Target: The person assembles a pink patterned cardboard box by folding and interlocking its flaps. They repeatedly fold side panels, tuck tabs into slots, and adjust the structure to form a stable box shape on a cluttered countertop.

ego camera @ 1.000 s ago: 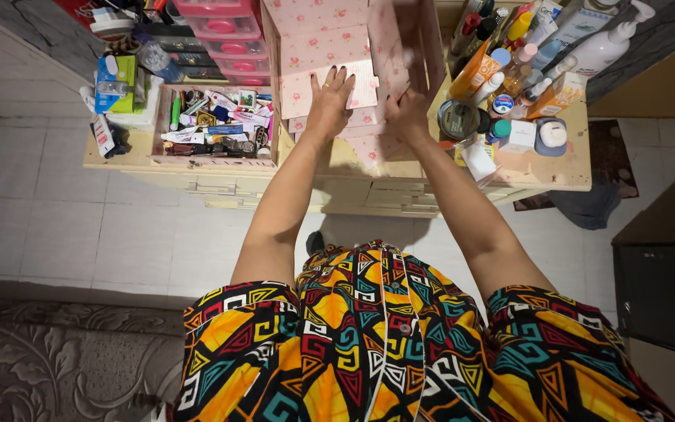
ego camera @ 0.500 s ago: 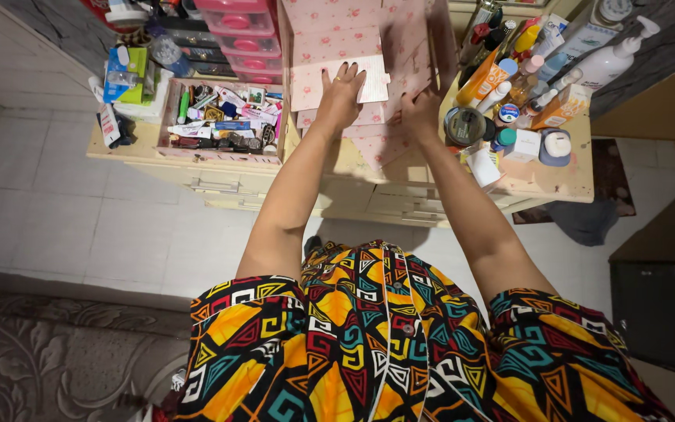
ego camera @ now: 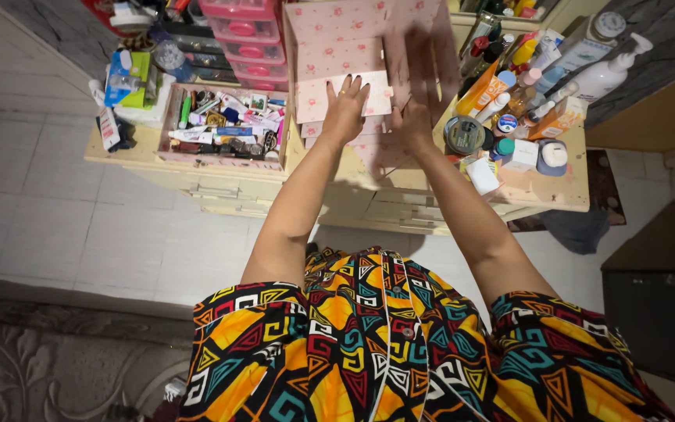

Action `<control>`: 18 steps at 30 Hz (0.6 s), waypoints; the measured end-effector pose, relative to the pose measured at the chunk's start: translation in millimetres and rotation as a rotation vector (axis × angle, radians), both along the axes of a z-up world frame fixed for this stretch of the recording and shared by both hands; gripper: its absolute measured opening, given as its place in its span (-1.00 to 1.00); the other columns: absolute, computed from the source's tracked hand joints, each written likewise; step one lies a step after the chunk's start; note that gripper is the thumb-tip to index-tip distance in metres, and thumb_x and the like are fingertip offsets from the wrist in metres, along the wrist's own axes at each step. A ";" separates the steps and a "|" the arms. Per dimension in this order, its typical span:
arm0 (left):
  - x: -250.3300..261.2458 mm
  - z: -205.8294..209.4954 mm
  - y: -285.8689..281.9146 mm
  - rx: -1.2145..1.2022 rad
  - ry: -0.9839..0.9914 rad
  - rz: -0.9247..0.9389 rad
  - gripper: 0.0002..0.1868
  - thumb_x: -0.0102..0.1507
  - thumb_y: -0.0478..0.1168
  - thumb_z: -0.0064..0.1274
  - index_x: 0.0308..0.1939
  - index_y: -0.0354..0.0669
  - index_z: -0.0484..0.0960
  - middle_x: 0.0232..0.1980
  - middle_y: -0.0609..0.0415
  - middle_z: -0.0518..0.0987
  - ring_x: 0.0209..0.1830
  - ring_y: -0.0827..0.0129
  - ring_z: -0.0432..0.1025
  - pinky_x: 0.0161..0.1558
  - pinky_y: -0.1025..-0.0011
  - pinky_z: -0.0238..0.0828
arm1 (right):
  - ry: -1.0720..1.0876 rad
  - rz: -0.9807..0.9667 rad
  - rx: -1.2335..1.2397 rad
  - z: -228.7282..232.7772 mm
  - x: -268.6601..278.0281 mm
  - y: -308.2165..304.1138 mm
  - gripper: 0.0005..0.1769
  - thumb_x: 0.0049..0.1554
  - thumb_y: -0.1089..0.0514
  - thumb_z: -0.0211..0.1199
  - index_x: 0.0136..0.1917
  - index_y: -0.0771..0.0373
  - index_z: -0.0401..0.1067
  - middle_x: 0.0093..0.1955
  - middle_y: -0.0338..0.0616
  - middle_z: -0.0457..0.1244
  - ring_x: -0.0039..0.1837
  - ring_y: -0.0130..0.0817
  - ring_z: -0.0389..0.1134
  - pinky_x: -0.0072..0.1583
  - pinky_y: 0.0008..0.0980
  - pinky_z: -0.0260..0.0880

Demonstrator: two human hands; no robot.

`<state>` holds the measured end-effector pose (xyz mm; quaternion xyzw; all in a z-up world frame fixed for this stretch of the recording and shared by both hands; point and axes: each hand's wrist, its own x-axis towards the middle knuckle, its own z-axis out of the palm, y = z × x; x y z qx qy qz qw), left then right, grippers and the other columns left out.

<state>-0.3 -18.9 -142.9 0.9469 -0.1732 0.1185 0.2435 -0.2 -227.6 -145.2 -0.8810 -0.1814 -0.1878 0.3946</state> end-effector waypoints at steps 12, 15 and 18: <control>41.0 94.4 4.8 -0.054 -0.040 0.091 -0.27 0.14 -0.29 0.22 0.39 -0.26 0.38 0.38 -0.26 0.34 0.34 -0.20 0.17 0.38 -0.19 -0.02 | 0.327 -0.083 0.076 56.5 12.8 2.6 -0.22 0.05 0.05 0.31 0.49 0.24 0.21 -0.05 0.17 0.39 -0.10 -0.06 0.44 0.01 -0.19 0.44; 96.8 114.3 19.7 -0.173 -0.334 0.035 -0.37 0.11 -0.32 0.19 0.29 -0.10 0.48 0.36 -0.01 0.44 0.45 0.00 0.23 0.46 0.03 0.11 | 0.102 0.054 0.076 73.2 27.1 1.4 -0.21 0.07 0.14 0.42 0.50 0.36 0.22 0.28 0.18 0.33 0.28 -0.13 0.37 0.23 -0.23 0.37; 149.0 119.8 26.6 -0.043 -0.258 0.002 -0.37 0.00 -0.32 0.13 0.20 -0.01 0.56 0.17 -0.03 0.56 0.24 0.03 0.39 0.22 -0.02 0.23 | 0.428 0.222 0.384 95.8 68.2 15.3 -0.21 0.02 0.22 0.25 0.50 0.28 0.14 0.27 -0.04 0.30 0.26 -0.30 0.38 0.22 -0.37 0.44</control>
